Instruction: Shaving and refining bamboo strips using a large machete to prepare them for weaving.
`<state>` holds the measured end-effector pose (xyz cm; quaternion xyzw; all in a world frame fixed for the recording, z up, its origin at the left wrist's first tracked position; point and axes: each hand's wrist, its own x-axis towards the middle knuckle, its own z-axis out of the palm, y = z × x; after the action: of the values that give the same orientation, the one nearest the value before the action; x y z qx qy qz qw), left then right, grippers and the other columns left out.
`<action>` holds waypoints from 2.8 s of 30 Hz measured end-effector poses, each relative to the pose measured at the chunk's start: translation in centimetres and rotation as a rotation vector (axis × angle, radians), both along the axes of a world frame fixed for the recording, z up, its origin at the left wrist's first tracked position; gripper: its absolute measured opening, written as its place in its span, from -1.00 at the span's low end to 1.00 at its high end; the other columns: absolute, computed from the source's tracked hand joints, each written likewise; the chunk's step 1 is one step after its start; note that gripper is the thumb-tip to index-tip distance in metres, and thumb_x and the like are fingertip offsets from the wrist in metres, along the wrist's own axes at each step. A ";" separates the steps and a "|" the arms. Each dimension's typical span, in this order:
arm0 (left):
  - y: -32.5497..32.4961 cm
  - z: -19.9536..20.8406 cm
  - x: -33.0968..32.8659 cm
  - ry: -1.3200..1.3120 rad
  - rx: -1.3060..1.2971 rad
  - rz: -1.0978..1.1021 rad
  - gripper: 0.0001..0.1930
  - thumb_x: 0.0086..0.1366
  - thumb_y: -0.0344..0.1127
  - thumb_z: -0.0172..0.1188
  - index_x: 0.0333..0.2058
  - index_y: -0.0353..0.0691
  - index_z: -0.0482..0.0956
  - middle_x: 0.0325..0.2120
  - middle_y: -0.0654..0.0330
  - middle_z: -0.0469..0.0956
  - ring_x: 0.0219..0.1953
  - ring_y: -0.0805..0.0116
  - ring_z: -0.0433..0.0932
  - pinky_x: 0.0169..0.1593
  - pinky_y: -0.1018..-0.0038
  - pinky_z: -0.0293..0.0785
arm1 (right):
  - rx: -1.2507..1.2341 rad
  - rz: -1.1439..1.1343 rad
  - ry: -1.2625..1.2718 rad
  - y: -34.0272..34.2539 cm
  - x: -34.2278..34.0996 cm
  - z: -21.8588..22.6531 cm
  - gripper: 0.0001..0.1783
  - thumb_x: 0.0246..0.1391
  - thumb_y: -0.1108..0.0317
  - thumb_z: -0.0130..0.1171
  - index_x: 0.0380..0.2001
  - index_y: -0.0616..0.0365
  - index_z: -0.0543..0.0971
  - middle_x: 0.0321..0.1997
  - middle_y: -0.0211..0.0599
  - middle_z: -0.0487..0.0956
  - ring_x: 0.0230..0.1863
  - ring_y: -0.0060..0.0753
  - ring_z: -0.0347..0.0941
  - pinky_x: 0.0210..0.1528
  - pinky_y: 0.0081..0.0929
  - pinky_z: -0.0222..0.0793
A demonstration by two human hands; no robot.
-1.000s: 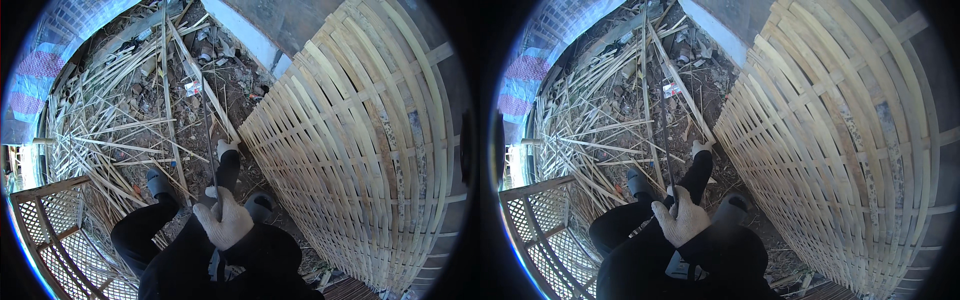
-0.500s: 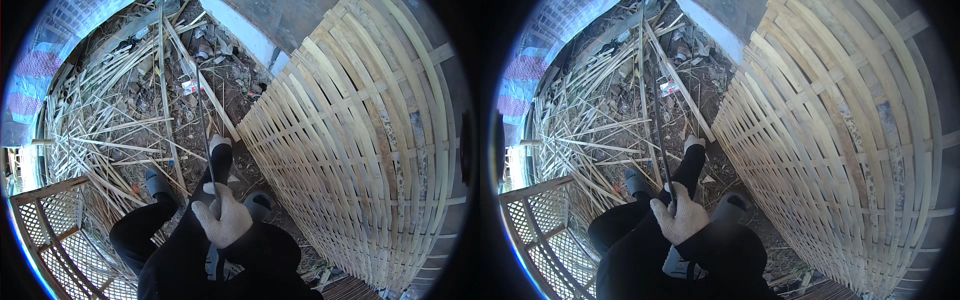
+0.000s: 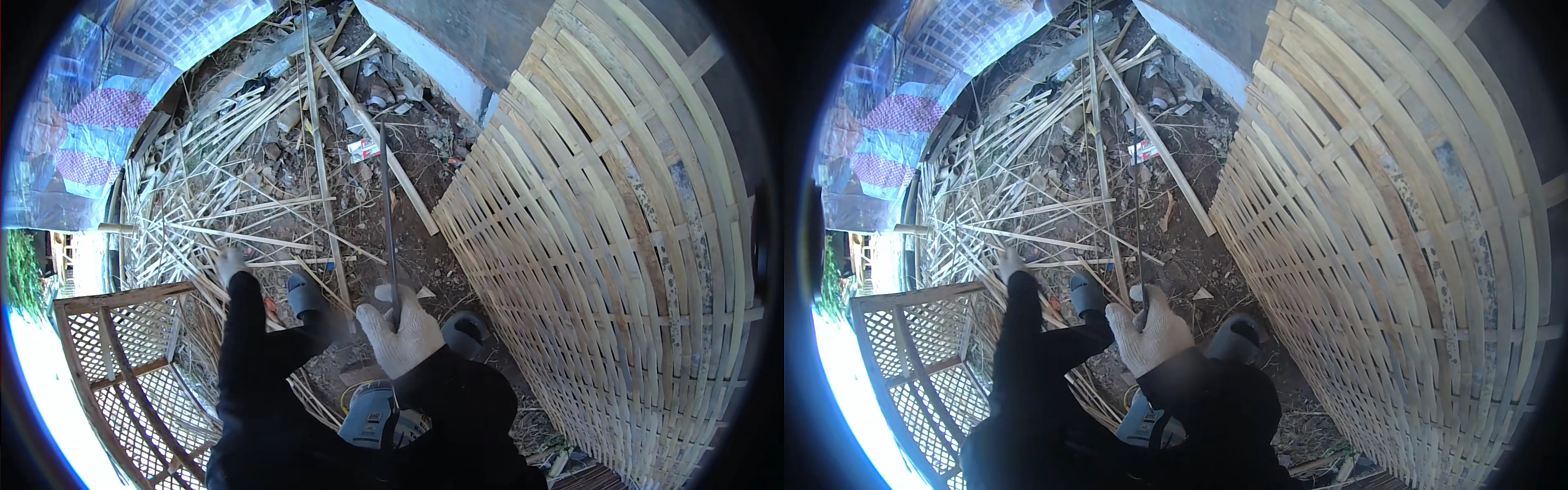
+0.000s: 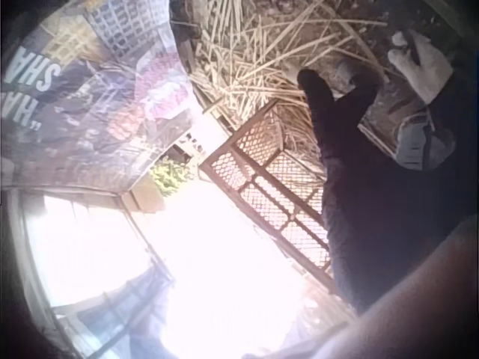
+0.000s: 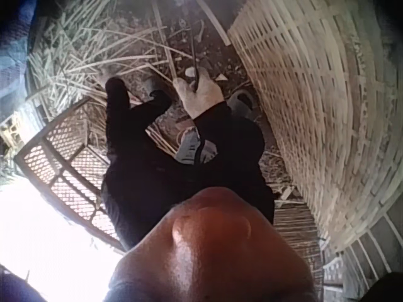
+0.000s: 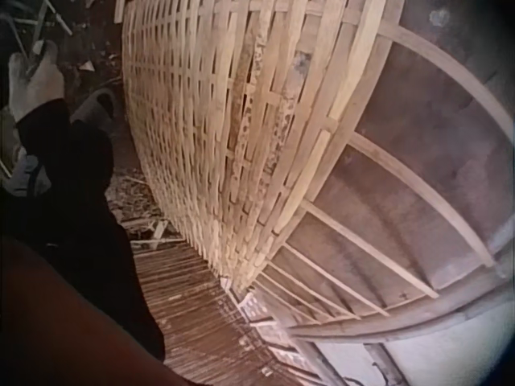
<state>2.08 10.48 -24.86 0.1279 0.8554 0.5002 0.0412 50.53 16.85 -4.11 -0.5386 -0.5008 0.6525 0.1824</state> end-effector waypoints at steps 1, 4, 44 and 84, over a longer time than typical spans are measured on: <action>-0.5 3.1 0.0 0.084 -0.386 0.042 -0.58 0.26 -0.16 0.17 -0.11 -0.48 0.50 -0.23 -0.10 0.61 -0.32 0.17 0.56 -0.17 0.29 0.48 | -0.007 -0.009 -0.043 -0.1 0.9 -0.4 -0.46 0.18 0.07 0.26 0.05 0.26 0.45 -0.52 -0.36 0.48 -0.47 -0.44 0.48 -0.31 -0.41 0.44; -6.5 11.9 -7.2 0.175 -0.748 0.590 -0.11 0.18 0.19 0.32 0.28 -0.29 0.21 0.16 -0.23 0.40 0.12 -0.07 0.49 0.10 0.09 0.45 | -0.019 0.066 -0.024 -0.7 0.8 -0.5 -0.47 0.19 0.07 0.26 0.05 0.25 0.44 -0.52 -0.31 0.50 -0.46 -0.38 0.52 -0.31 -0.38 0.45; 22.8 -15.0 33.3 -0.289 -0.445 -0.393 -0.62 0.21 -0.29 0.21 -0.06 -0.28 0.34 -0.32 -0.16 0.59 -0.24 -0.14 0.64 -0.20 0.13 0.57 | -0.084 0.060 -0.093 -1.0 -0.3 -2.3 -0.33 0.20 -0.10 0.19 0.11 0.26 0.42 -0.37 -0.14 0.58 -0.31 -0.15 0.60 -0.15 -0.28 0.47; -21.1 24.5 31.3 -0.969 0.570 -0.593 -0.73 0.42 -0.24 0.12 -0.07 -0.32 0.40 -0.25 0.15 0.54 -0.21 0.37 0.52 -0.08 0.40 0.48 | 0.499 0.150 -0.194 -12.0 -0.3 -10.9 -0.71 0.22 0.12 0.20 -0.25 0.14 0.50 -0.62 -0.44 0.40 -0.75 -0.55 0.30 -0.71 -0.45 0.23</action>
<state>33.36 -10.62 -0.36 0.1246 0.5013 0.6765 0.5249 50.26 4.84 -14.97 -0.4984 -0.6999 0.4658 0.2117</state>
